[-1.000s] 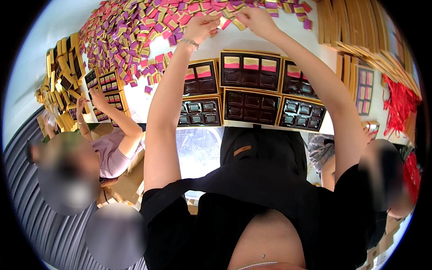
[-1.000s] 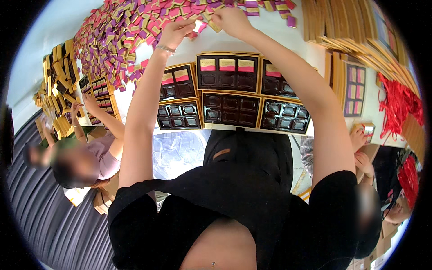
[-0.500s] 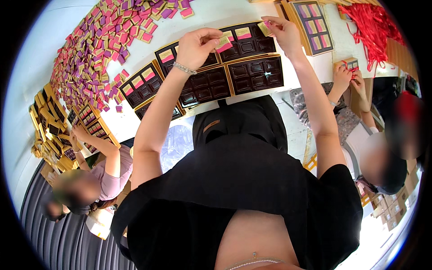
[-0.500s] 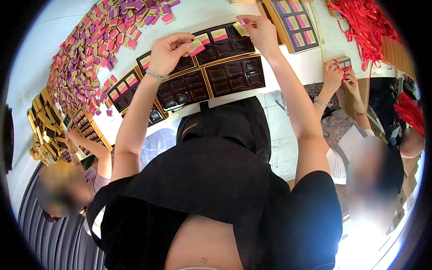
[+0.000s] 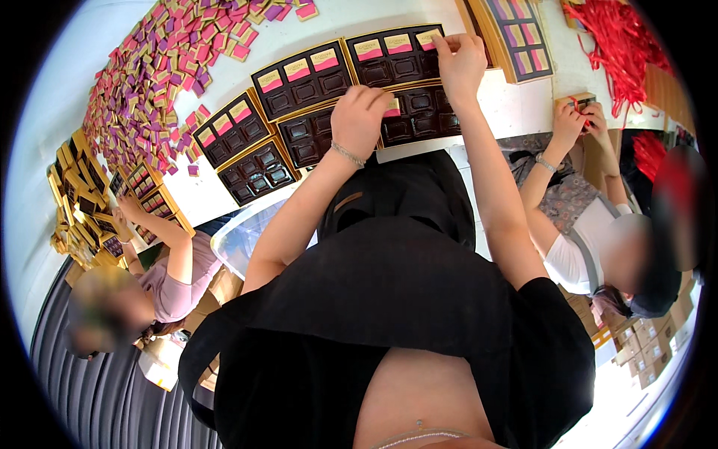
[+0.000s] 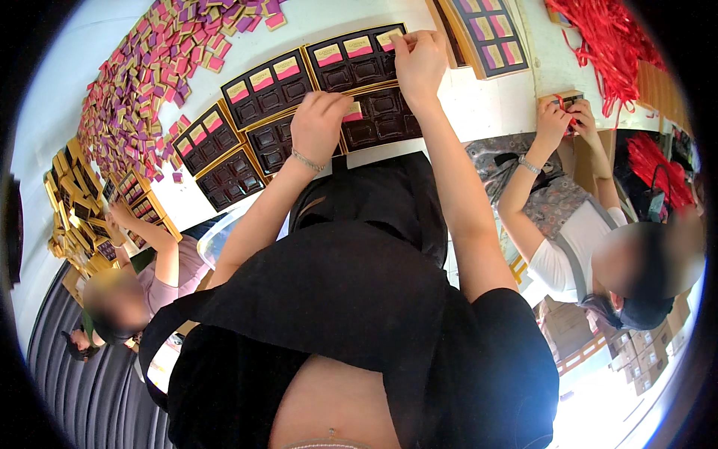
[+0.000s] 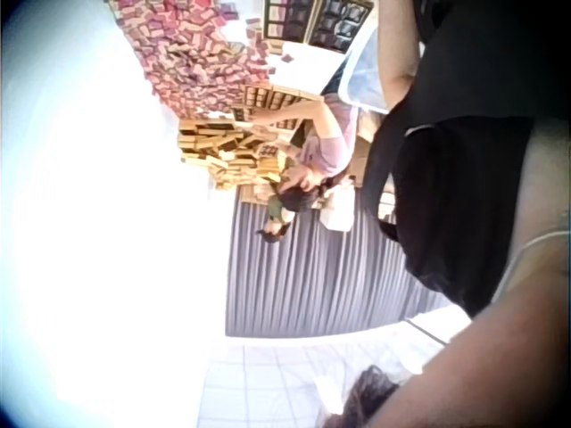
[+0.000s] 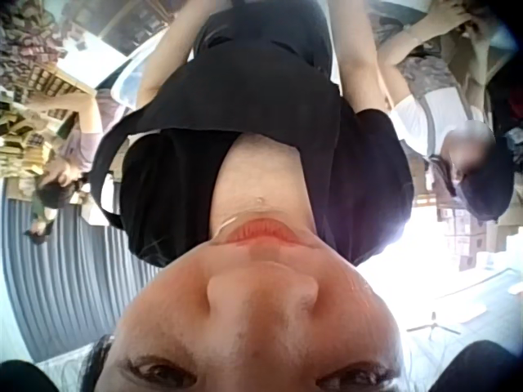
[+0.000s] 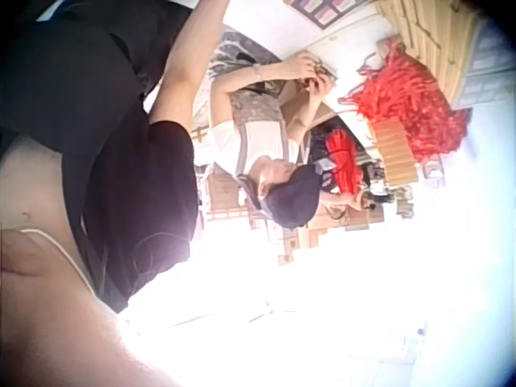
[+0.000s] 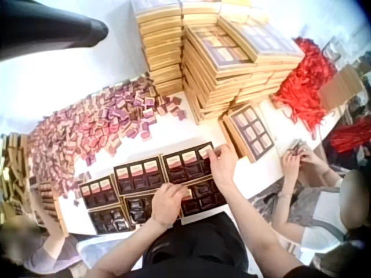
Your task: The person assembles small decorative boxes by placing colorful rectangular inserts into black trays. They handle cardboard boxes and plastic containers, moving them around the workspace. The person also stacks the completed boxes on the table.
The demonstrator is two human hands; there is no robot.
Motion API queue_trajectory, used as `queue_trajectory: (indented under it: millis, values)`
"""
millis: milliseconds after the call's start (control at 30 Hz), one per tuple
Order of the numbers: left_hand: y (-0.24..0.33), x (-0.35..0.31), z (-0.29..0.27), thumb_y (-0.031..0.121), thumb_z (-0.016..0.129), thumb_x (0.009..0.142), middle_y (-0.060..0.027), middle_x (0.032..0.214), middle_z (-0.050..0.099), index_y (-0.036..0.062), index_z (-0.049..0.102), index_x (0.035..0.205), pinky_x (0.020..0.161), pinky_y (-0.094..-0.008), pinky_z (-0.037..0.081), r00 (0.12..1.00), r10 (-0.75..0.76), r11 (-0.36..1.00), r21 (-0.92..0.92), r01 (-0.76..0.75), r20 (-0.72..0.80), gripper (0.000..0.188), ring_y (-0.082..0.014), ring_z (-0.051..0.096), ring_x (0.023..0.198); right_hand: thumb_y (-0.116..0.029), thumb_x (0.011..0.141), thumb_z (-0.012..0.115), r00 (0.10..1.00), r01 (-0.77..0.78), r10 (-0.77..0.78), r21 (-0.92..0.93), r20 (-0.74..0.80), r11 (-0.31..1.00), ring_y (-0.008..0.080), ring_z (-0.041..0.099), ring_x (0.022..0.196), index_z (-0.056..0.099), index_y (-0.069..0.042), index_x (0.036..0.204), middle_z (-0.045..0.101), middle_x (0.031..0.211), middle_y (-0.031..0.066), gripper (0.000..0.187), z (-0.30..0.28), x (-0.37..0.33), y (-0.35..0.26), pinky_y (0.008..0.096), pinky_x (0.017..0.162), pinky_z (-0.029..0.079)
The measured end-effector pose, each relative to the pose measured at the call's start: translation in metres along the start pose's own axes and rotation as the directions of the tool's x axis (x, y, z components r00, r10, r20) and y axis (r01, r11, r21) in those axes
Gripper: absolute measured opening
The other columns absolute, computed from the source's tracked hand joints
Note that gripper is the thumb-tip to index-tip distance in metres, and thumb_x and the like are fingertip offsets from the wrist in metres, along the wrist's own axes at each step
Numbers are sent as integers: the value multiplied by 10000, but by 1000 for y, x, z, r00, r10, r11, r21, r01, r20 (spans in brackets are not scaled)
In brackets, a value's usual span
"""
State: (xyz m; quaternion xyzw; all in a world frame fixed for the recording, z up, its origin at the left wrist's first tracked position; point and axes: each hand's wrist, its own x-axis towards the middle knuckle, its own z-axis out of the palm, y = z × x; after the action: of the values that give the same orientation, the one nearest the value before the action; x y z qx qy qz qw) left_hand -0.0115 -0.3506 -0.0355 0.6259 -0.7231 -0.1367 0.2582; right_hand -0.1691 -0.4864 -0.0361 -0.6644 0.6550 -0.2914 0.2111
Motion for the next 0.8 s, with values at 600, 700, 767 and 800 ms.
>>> queue_trajectory:
  millis: [600,700,767,800]
  values:
    - [30,-38,14,570,648,691,-68,1485,309,80,450,1356,1001,-730,127,956,-25,962,268,-57,293,849,-192,239,1392,-464,890,525,763,635,-439,-424,475,645,253,227,1405,304,-146,1450,293,1508,14,681,-10,-25,26,656,1060,108]
    - [28,-37,15,566,641,704,-61,1490,305,94,453,1357,998,-728,138,957,-26,967,249,-49,290,827,-189,229,1395,-281,895,568,750,659,-577,-293,323,693,284,442,1248,505,-111,1290,495,1341,56,435,-11,-11,-3,542,1021,295]
    - [25,-38,15,558,643,711,-65,1497,294,95,413,1382,997,-729,144,960,-12,975,218,-51,280,847,-191,224,1399,-176,882,583,725,677,-665,-9,177,736,295,559,1110,605,-84,1160,608,1194,79,293,4,5,-32,452,954,414]
    - [24,-40,14,555,646,711,-66,1500,291,97,398,1390,997,-730,144,961,-3,975,215,-59,276,856,-192,226,1400,-104,863,592,721,663,-660,68,211,745,299,589,1024,624,-70,1095,632,1105,92,237,18,12,-51,400,878,453]
